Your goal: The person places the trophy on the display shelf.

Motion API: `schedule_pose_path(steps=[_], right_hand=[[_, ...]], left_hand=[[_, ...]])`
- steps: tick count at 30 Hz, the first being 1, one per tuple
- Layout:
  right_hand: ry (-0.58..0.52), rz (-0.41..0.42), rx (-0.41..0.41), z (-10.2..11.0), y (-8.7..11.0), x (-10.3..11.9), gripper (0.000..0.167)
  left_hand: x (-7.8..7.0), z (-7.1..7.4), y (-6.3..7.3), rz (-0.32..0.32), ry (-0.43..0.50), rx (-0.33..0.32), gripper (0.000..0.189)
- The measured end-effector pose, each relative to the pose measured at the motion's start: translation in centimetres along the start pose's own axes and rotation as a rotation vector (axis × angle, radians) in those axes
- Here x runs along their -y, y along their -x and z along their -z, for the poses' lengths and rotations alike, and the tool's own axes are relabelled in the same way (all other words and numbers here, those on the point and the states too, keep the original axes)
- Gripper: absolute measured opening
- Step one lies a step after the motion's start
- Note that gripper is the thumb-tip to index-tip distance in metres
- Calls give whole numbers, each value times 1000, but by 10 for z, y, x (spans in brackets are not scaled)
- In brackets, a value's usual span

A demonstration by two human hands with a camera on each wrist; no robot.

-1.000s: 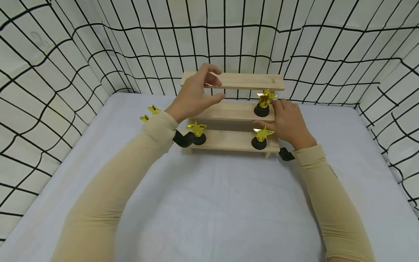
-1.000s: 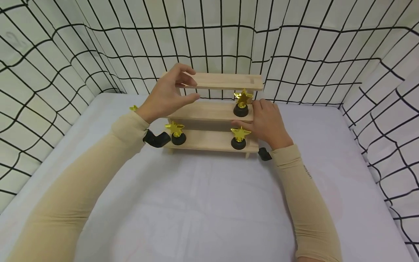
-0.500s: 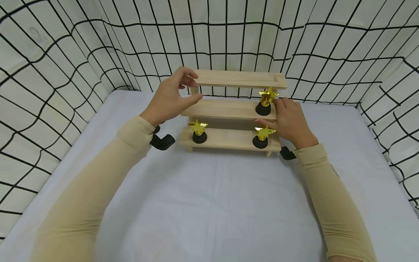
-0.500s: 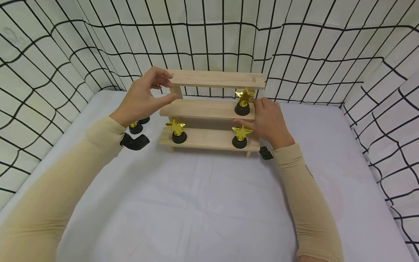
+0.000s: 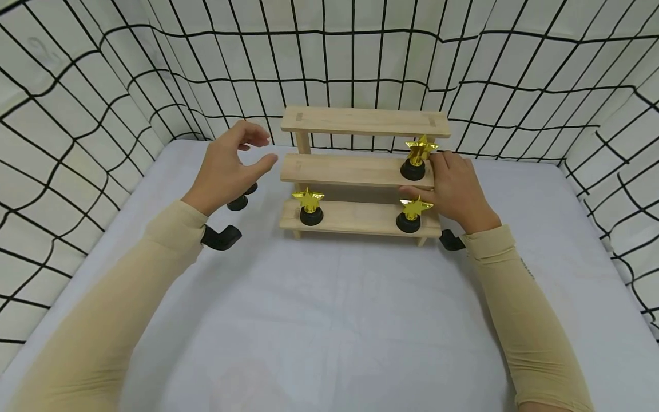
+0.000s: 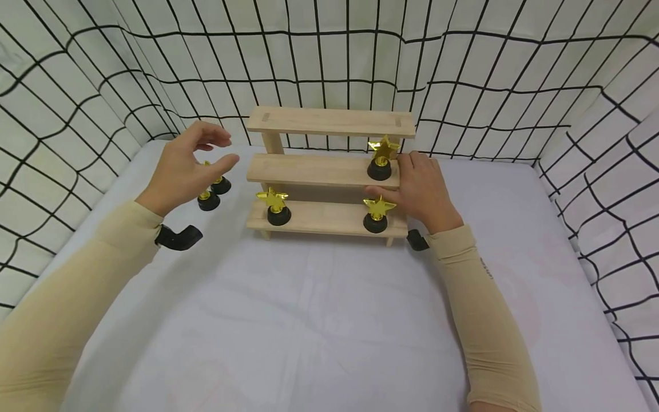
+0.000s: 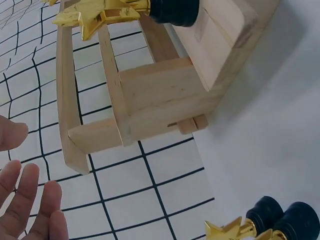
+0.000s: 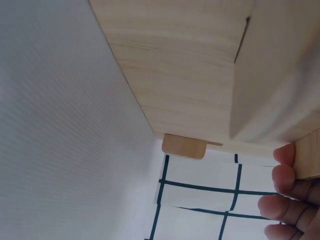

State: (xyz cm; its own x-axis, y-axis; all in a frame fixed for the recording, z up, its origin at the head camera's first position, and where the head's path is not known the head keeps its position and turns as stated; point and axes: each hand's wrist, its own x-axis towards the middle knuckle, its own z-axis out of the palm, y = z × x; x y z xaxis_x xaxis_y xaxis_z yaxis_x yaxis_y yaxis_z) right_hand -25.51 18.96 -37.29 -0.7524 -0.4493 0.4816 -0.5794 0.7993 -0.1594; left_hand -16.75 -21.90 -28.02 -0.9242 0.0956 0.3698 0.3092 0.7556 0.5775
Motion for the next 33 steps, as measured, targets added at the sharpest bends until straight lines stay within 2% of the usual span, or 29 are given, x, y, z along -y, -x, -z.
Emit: schedule_pose_path(steps=[14, 18, 26, 33], right_hand=[[-1, 3, 9, -1, -1, -1, 122], [-3, 4, 7, -1, -1, -2, 122], [-8, 12, -3, -4, 0, -2, 121], [-8, -35, 40, 0, 0, -3, 125]], left_hand=[[46, 25, 21, 152, -6, -135, 40], [58, 30, 25, 192, 18, -161, 40], [77, 29, 29, 208, 63, -212, 30], [87, 24, 35, 248, 116, -255, 34]])
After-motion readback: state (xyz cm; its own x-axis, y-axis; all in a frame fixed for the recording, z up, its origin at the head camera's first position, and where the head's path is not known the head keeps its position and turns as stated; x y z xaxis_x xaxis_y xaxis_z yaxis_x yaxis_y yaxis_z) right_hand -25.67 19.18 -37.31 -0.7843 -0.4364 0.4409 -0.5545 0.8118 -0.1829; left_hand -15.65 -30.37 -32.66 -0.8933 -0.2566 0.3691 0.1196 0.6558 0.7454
